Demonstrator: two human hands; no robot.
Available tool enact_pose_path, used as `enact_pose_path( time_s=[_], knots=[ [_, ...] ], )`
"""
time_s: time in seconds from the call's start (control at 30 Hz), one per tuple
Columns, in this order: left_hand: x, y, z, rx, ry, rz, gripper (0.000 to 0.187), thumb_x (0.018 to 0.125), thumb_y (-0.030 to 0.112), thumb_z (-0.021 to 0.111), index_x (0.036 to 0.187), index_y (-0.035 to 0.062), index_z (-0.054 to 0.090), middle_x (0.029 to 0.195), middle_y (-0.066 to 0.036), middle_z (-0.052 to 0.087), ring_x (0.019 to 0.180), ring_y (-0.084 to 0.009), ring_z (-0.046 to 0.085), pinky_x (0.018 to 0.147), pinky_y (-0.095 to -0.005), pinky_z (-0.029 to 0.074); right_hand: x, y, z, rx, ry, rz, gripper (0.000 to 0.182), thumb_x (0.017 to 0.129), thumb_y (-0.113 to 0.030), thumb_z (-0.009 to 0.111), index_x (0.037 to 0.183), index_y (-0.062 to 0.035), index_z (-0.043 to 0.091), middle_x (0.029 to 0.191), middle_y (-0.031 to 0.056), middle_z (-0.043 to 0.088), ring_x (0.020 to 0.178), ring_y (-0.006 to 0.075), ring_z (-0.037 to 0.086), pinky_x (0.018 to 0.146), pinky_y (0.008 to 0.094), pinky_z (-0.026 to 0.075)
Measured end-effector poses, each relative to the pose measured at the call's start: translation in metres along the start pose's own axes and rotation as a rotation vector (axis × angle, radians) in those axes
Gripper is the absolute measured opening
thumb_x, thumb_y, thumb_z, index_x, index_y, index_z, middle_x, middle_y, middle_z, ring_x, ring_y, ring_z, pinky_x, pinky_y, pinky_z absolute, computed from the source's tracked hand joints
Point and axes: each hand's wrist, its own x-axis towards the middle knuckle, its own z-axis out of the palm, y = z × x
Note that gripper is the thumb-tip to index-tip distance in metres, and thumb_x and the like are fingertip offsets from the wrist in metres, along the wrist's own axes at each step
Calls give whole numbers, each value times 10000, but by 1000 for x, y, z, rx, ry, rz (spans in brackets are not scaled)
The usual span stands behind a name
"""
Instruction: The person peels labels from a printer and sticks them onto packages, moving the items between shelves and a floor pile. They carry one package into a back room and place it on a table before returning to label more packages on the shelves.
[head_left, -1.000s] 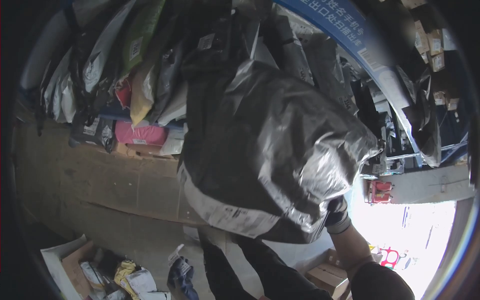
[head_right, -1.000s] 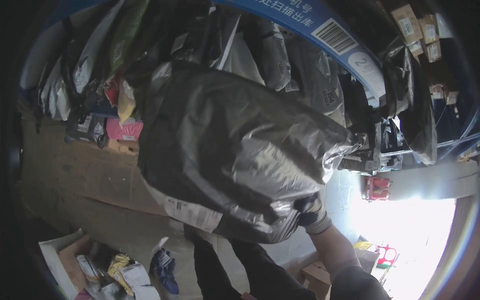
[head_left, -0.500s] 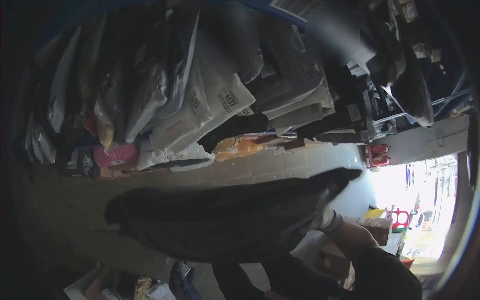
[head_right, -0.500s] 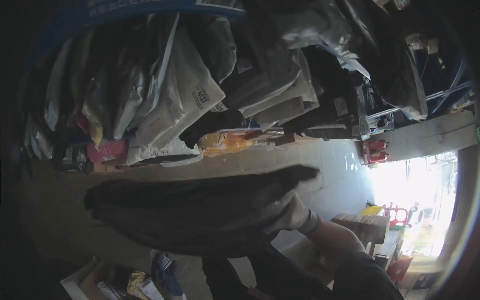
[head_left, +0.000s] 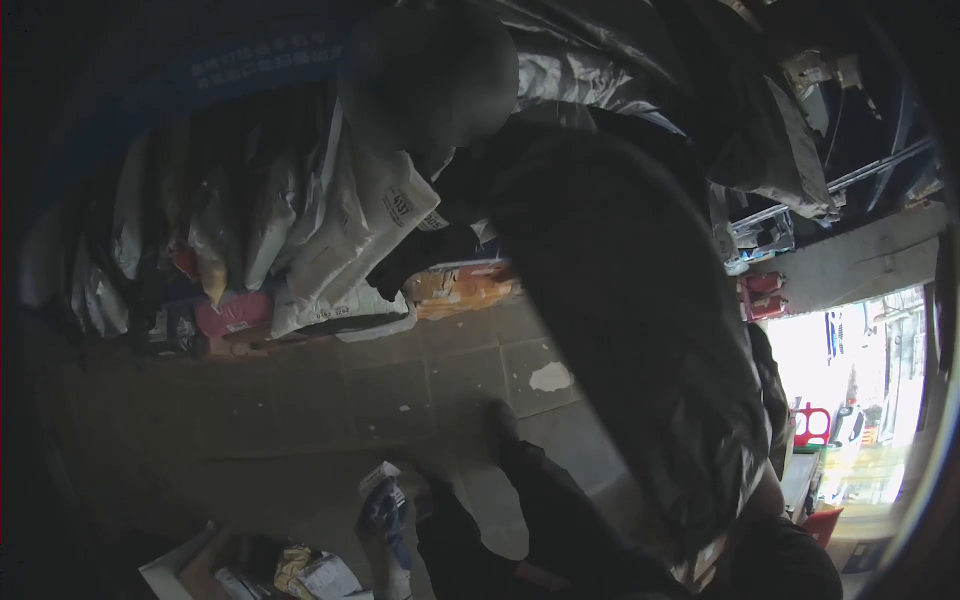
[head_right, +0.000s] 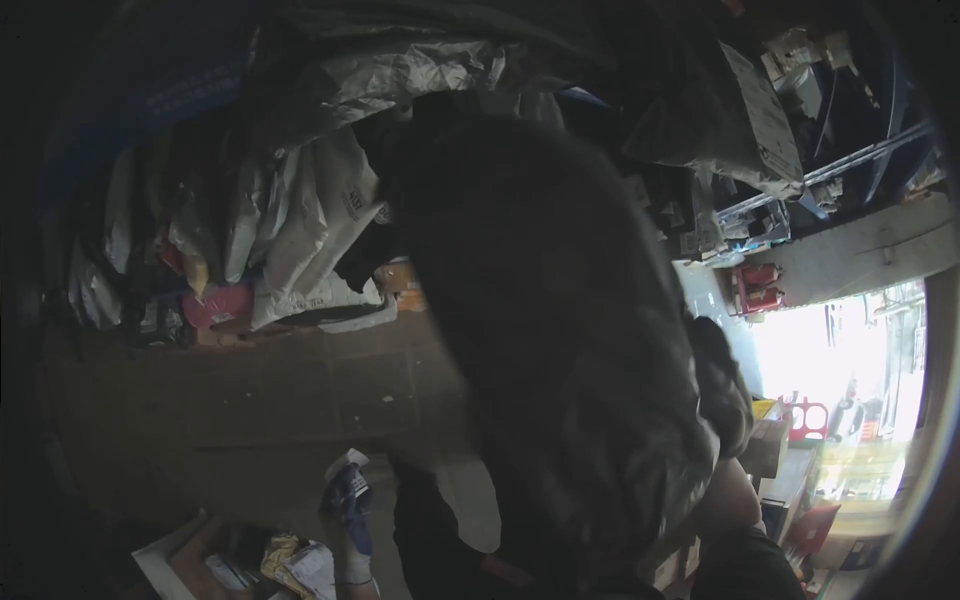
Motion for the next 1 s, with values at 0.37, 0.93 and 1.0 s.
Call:
enact_pose_path(
  time_s=[0.37, 0.93, 1.0],
  knots=[
    [-15, -113, 122, -266, 30, -137, 312, 883, 217, 654, 1165, 90, 694, 1047, -48, 670, 905, -107, 605, 776, -250, 512, 153, -7, -172, 442, 1106, -183, 282, 945, -194, 611, 1080, 53, 624, 1147, 249, 654, 1065, 423, 640, 909, 478, 552],
    [-33, -172, 471, -919, 518, -451, 337, 831, 82, 618, 1134, -63, 647, 1121, -200, 671, 1046, -279, 650, 900, -357, 522, 689, 212, -22, 13, 694, -563, 658, 911, -97, 528, 1514, -81, 266, 1573, 93, 267, 1441, 207, 271, 1199, 348, 200],
    [-27, -173, 490, -946, 516, -451, 319, 827, 114, 677, 1098, -55, 680, 1047, -167, 697, 958, -232, 668, 818, -332, 538, 697, 196, -43, -574, 749, -410, 528, 996, -178, 455, 1503, -119, 321, 1551, 21, 329, 1427, 183, 314, 1210, 377, 195]
  ],
)
